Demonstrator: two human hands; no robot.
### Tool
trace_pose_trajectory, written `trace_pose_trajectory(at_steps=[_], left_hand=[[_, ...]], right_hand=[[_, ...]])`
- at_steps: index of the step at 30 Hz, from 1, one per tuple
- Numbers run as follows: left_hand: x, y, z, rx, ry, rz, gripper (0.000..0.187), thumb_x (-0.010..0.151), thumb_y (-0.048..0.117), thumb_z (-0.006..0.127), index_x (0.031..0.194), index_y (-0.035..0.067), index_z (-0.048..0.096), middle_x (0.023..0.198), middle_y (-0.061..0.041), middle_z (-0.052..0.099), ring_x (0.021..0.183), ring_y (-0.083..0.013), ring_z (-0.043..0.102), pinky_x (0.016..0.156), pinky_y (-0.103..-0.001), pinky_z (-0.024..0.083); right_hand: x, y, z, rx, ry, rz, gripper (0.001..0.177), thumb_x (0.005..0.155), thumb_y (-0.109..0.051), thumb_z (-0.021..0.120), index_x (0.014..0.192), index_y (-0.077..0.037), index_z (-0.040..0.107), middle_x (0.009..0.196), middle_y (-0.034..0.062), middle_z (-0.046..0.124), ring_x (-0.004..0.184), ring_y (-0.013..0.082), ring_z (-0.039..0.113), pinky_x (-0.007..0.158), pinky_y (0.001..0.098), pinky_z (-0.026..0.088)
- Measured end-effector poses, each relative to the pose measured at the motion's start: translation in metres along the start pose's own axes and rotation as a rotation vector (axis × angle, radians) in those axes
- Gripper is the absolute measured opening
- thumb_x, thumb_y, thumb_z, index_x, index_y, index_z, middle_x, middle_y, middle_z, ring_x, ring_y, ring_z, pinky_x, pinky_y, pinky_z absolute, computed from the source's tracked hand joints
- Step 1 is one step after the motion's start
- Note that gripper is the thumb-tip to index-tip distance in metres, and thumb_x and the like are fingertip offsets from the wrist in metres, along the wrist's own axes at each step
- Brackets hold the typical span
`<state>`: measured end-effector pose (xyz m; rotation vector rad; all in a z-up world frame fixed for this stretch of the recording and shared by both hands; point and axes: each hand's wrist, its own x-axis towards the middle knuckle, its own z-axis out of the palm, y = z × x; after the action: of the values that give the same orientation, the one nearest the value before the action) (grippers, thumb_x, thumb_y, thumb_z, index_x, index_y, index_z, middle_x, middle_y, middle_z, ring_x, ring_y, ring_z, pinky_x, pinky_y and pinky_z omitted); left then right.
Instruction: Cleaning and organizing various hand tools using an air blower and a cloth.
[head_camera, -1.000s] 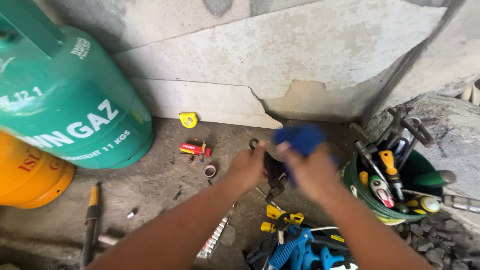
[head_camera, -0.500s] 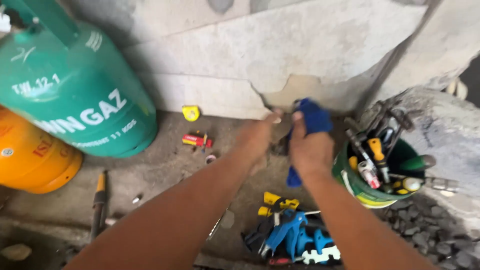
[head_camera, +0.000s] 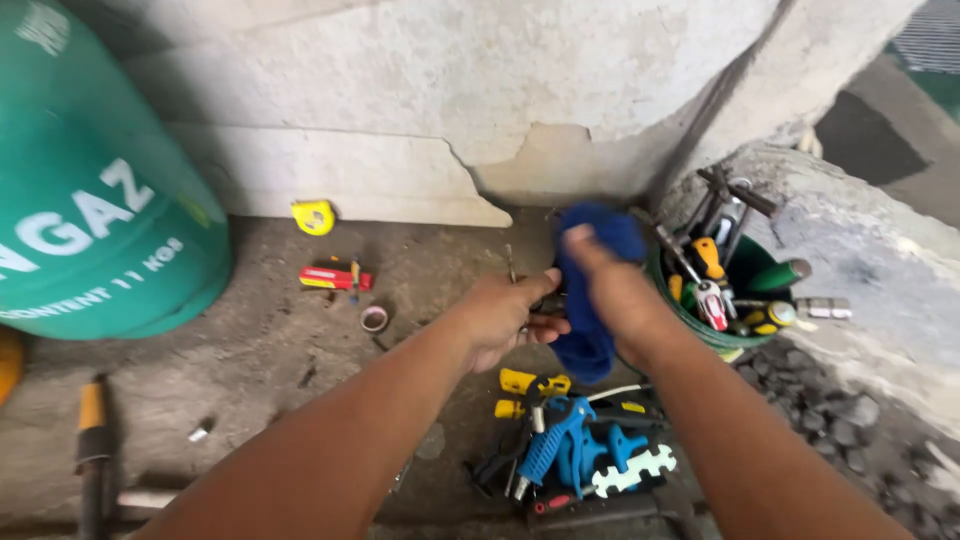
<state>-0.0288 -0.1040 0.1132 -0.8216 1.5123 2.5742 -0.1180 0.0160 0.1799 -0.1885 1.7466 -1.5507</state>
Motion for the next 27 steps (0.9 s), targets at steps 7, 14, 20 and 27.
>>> trace_pose_trajectory(at_steps=[7,14,20,27], left_hand=[[-0.024,0.007,-0.008,0.352,-0.133,0.062,0.032,0.098,0.024,0.063,0.106,-0.007,0.068,0.093,-0.019,0.074,0.077,-0.0224,0.074,0.067,-0.032,0.062],[-0.043,0.02,-0.02,0.134,-0.162,0.064,0.035,0.097,0.026,0.064,0.112,-0.005,0.066,0.099,-0.014,0.073,0.08,-0.0222,0.074,0.07,-0.034,0.063],[-0.037,0.015,-0.022,0.062,-0.04,0.084,0.037,0.101,0.03,0.059,0.109,-0.005,0.066,0.097,-0.017,0.074,0.08,-0.0233,0.075,0.071,-0.034,0.063],[-0.059,0.021,0.011,0.663,0.01,0.188,0.03,0.097,0.025,0.058,0.099,-0.003,0.071,0.089,-0.013,0.078,0.073,-0.0213,0.078,0.065,-0.034,0.065]], right_hand=[[-0.005,0.025,0.021,-0.356,0.205,-0.161,0.046,0.087,-0.036,0.067,0.126,-0.011,0.064,0.1,0.0118,0.072,0.088,0.025,0.068,0.077,0.043,0.056],[0.033,0.019,-0.002,0.051,0.402,0.041,0.061,0.102,-0.055,0.056,0.134,-0.003,0.057,0.124,0.0144,0.063,0.109,0.027,0.061,0.102,0.0474,0.046],[-0.014,-0.008,0.029,-0.046,0.122,0.022,0.052,0.096,-0.053,0.055,0.123,-0.01,0.066,0.117,0.0097,0.074,0.104,0.0216,0.068,0.096,0.0373,0.048],[-0.024,0.019,0.027,-0.342,0.222,-0.025,0.043,0.092,-0.043,0.067,0.105,-0.002,0.073,0.096,0.0159,0.075,0.079,0.0236,0.068,0.074,0.0397,0.055]])
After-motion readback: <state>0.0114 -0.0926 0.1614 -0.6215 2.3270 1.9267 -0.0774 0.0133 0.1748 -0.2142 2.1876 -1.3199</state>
